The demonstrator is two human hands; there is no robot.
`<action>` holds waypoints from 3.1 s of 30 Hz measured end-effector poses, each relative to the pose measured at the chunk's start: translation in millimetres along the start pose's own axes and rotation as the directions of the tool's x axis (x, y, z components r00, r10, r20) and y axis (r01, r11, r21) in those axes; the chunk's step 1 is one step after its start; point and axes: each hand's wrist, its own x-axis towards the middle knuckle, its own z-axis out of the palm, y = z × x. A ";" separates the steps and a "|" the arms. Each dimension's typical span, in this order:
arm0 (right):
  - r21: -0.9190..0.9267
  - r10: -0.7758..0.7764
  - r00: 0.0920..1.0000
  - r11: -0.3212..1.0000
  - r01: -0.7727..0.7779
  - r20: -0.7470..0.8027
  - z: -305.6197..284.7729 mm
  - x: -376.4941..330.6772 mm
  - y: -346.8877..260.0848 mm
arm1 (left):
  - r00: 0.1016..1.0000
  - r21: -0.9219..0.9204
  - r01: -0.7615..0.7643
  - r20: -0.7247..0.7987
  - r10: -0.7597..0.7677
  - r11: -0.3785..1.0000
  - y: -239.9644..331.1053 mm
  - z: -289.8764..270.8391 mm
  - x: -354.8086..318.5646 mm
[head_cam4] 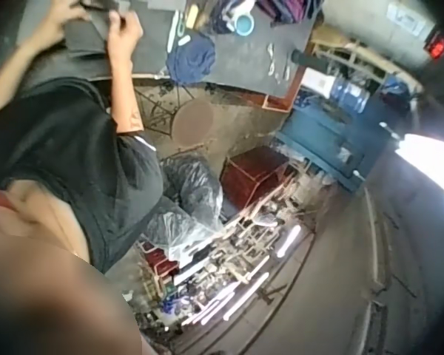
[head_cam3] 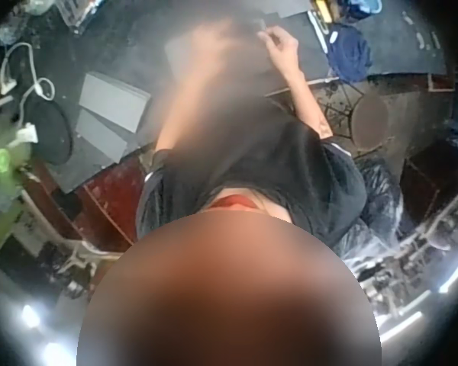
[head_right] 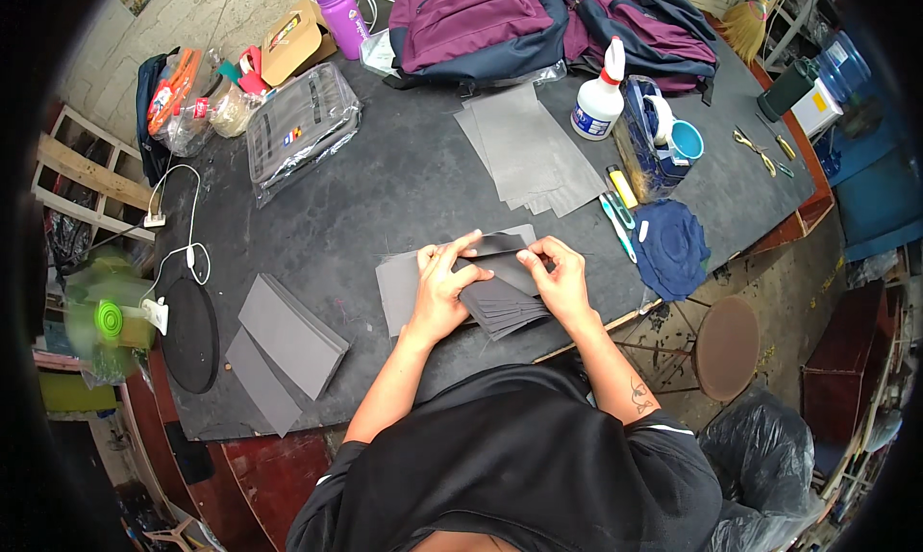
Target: Stacking and organizing rectangular grey fabric pieces on a manufacturing workbench.
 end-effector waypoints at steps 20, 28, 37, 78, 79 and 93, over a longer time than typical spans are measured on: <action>0.090 0.004 1.000 0.996 -0.005 0.014 -1.4 0.1 6.8 | 0.999 -0.013 0.014 0.046 -0.013 1.000 -6.9 1.6 -0.5; 0.093 0.084 0.996 0.992 -0.083 -0.010 3.6 0.1 4.0 | 0.995 -0.014 0.058 0.086 -0.056 0.998 -2.8 -1.3 4.1; 0.291 0.082 0.993 0.951 -0.104 0.089 -5.2 -1.3 11.2 | 0.998 -0.035 0.015 0.064 -0.013 0.999 -6.3 0.1 5.9; 0.035 0.078 0.997 0.996 -0.078 -0.007 4.2 9.4 13.2 | 0.992 0.006 0.038 0.124 -0.038 0.999 -5.4 -1.3 1.8; -0.009 0.022 1.000 1.000 -0.023 -0.013 3.5 9.9 10.6 | 0.992 0.007 0.039 0.123 -0.039 0.999 -7.9 -0.2 0.6; 0.032 -0.078 0.997 0.996 0.078 0.006 0.0 6.7 4.3 | 0.994 -0.009 0.000 0.105 0.001 1.000 -10.0 0.9 -1.8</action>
